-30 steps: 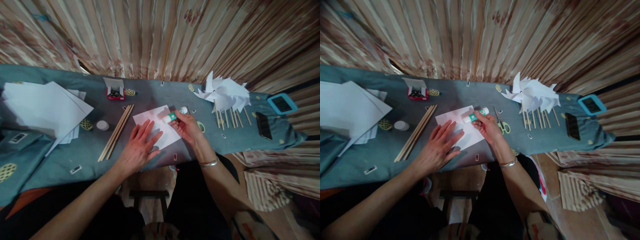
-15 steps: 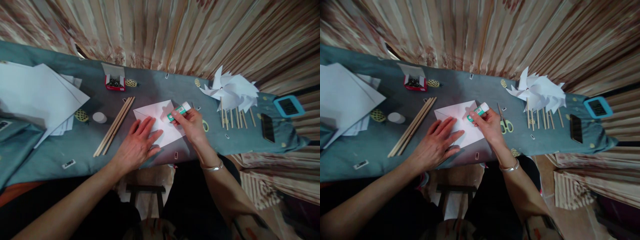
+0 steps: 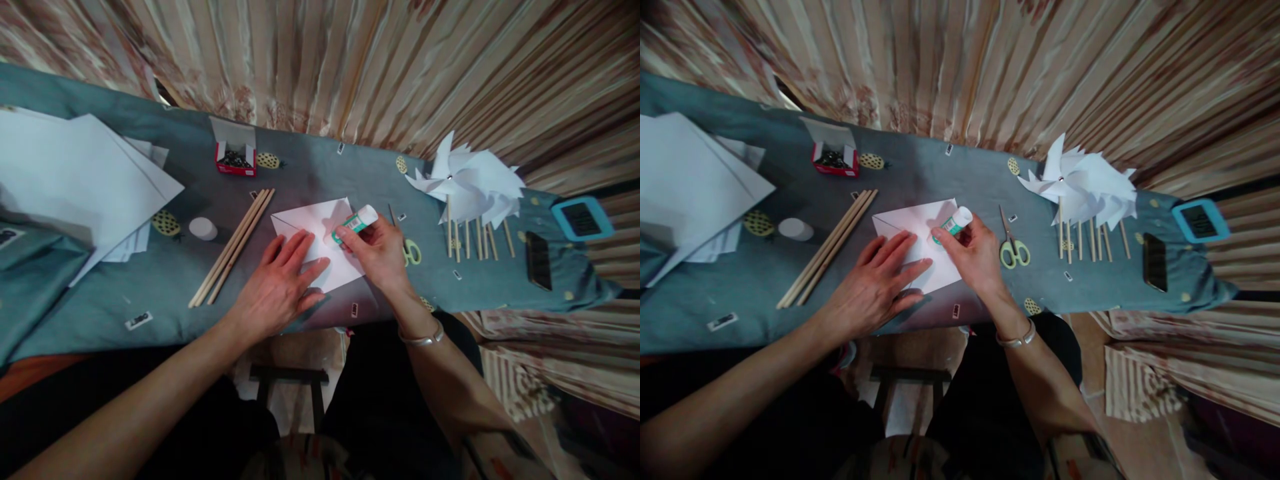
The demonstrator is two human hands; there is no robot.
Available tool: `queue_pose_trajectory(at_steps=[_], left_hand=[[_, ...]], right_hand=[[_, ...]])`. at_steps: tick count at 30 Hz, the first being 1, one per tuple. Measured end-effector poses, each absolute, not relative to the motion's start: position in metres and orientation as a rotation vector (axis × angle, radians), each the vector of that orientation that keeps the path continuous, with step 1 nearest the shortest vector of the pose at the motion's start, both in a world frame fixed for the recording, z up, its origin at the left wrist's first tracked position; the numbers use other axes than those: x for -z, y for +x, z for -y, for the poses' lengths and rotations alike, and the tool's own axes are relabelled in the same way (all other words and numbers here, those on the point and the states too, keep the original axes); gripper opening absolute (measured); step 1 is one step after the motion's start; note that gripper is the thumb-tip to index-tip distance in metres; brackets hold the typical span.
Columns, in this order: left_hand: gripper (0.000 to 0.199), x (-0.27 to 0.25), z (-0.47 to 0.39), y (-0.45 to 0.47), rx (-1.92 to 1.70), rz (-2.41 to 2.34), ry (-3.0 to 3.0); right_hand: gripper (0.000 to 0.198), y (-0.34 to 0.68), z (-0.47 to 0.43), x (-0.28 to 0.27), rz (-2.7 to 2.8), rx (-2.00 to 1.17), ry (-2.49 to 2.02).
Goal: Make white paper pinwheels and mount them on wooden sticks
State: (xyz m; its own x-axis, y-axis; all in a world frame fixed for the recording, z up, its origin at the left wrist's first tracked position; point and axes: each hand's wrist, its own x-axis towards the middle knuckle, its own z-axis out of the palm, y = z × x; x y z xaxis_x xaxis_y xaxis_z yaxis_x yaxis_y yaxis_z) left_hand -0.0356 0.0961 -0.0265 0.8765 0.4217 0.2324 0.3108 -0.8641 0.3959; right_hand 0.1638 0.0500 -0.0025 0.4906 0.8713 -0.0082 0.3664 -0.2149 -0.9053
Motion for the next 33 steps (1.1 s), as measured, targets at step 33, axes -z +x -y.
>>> queue_pose_trajectory(at_steps=[33], left_hand=[[0.050,0.016,-0.095,-0.036,-0.310,-0.582,2.818]], right_hand=[[0.026,0.147,-0.048,-0.009,1.364,-0.465,-1.887]])
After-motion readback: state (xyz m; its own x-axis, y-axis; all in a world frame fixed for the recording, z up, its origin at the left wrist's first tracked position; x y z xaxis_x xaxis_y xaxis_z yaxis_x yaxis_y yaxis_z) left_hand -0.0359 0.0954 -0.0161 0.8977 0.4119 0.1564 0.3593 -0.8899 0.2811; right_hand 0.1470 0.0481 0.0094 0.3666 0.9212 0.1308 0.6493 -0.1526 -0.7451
